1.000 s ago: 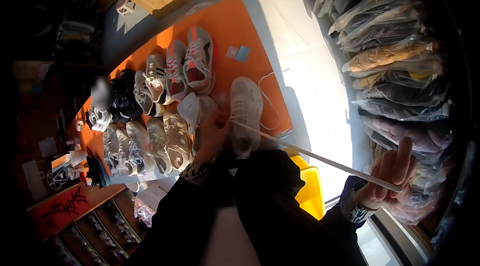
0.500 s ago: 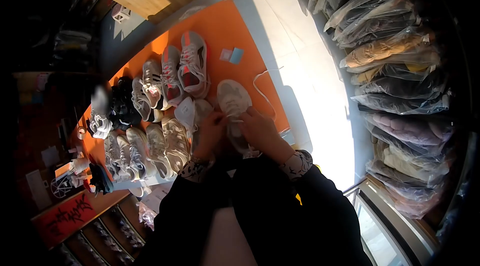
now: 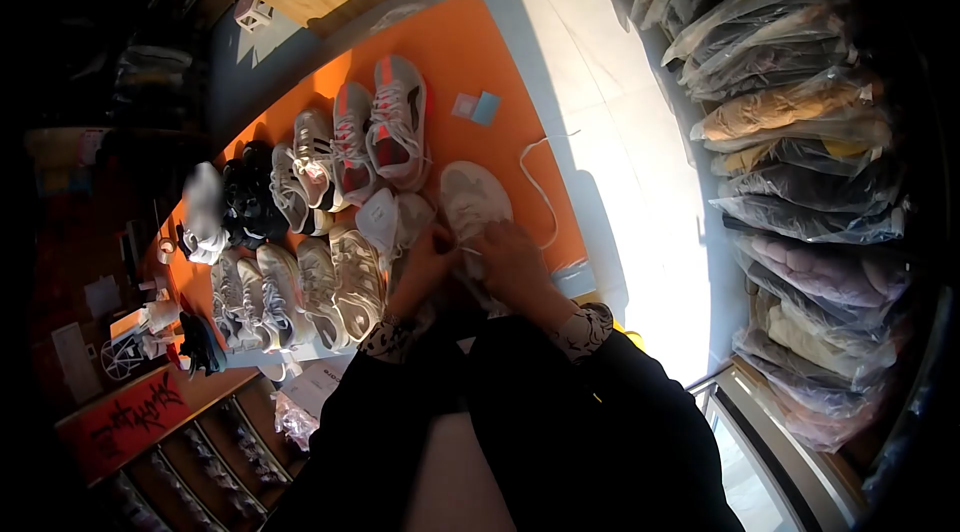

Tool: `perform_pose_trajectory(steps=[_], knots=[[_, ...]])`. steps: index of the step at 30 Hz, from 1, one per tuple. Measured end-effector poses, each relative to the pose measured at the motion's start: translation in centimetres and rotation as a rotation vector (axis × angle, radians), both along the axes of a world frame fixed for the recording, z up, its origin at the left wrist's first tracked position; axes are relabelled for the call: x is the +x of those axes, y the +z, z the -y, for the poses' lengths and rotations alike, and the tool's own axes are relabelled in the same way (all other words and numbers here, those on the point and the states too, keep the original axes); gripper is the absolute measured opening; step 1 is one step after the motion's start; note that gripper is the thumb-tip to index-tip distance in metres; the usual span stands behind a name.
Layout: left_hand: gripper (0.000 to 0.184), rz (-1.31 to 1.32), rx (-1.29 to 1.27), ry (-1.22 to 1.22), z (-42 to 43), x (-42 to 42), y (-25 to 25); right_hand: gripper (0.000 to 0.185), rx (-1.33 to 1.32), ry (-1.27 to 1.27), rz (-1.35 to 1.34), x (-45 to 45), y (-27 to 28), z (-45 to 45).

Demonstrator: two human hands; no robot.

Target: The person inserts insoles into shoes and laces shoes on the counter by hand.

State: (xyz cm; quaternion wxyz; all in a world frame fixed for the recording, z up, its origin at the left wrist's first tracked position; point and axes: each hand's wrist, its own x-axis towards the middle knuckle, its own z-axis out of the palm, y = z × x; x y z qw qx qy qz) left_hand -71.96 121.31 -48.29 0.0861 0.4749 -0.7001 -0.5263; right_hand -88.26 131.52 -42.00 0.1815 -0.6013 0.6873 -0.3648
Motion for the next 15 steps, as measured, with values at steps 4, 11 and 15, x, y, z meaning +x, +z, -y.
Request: perform_pose_trajectory(steps=[4, 11, 15], knots=[[0.026, -0.006, -0.216, -0.067, -0.8, -1.0, 1.8, 0.013, 0.148, 0.056, -0.035, -1.7, 0.9, -1.2], [0.015, -0.237, 0.089, -0.116, -0.8, -0.7, 8.5, 0.022, 0.387, 0.099, 1.085, -6.4, 6.5, 0.7], [0.013, -0.448, 0.044, 0.401, 4.7, 5.1, 10.6, 0.030, 0.242, -0.061, 0.519, -6.8, -1.6, -0.5]])
